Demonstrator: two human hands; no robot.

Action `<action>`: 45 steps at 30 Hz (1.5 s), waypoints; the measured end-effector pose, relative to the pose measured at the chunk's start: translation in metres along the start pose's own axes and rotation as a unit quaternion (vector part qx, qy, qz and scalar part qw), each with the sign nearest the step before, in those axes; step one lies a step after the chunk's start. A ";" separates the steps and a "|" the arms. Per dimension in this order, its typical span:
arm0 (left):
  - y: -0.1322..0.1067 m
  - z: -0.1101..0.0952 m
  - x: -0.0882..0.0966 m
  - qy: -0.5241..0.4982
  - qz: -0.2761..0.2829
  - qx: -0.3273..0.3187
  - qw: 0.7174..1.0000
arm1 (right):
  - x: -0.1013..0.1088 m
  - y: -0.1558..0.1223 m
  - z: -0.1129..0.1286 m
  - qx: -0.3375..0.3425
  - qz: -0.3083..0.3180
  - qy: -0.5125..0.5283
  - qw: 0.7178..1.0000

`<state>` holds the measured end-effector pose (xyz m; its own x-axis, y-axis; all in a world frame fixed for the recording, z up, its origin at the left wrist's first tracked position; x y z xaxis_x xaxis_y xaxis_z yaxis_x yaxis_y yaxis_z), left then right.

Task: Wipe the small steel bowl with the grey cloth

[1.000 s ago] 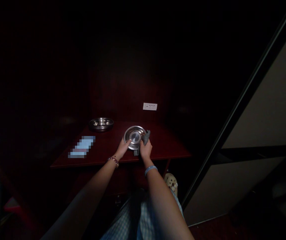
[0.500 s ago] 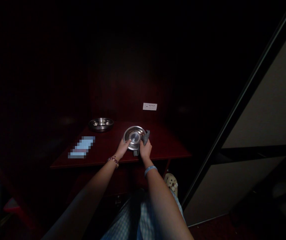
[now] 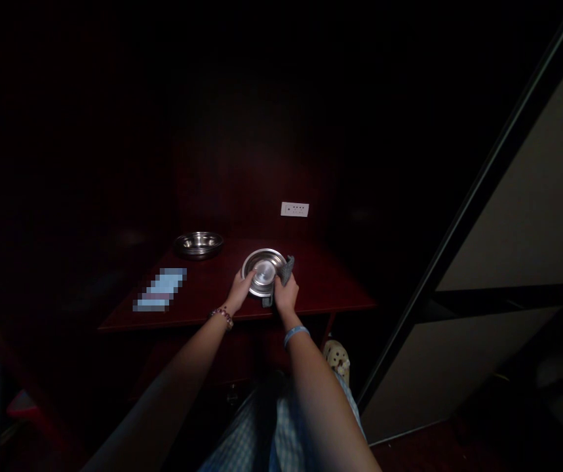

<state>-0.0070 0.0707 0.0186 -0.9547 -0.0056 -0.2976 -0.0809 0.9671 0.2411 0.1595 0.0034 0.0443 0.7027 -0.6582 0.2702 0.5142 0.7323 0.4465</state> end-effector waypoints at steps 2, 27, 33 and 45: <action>-0.001 -0.002 0.001 0.005 -0.004 -0.001 1.000 | 0.000 0.000 0.000 -0.003 0.000 -0.001 1.000; -0.004 -0.005 -0.003 -0.014 0.040 0.012 0.999 | 0.000 0.001 -0.001 -0.009 -0.008 0.047 0.999; -0.005 -0.003 -0.003 -0.013 0.035 0.018 0.999 | -0.002 0.002 -0.006 -0.025 -0.014 0.038 0.999; -0.008 -0.007 -0.008 -0.010 0.055 0.015 0.998 | -0.003 0.002 -0.011 -0.038 -0.027 0.034 0.998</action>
<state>-0.0010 0.0610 0.0250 -0.9511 0.1060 -0.2901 0.0329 0.9687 0.2460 0.1640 0.0086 0.0350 0.7039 -0.6851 0.1874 0.5860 0.7093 0.3918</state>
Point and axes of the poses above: each hand's wrist, its own y-axis towards the middle knuckle, its own x-axis out of the back of the hand, z = x × y, the point moved 7 cm from there along y, towards the middle knuckle, and after that the axes turned 2 degrees about -y, right-handed, at the moved point
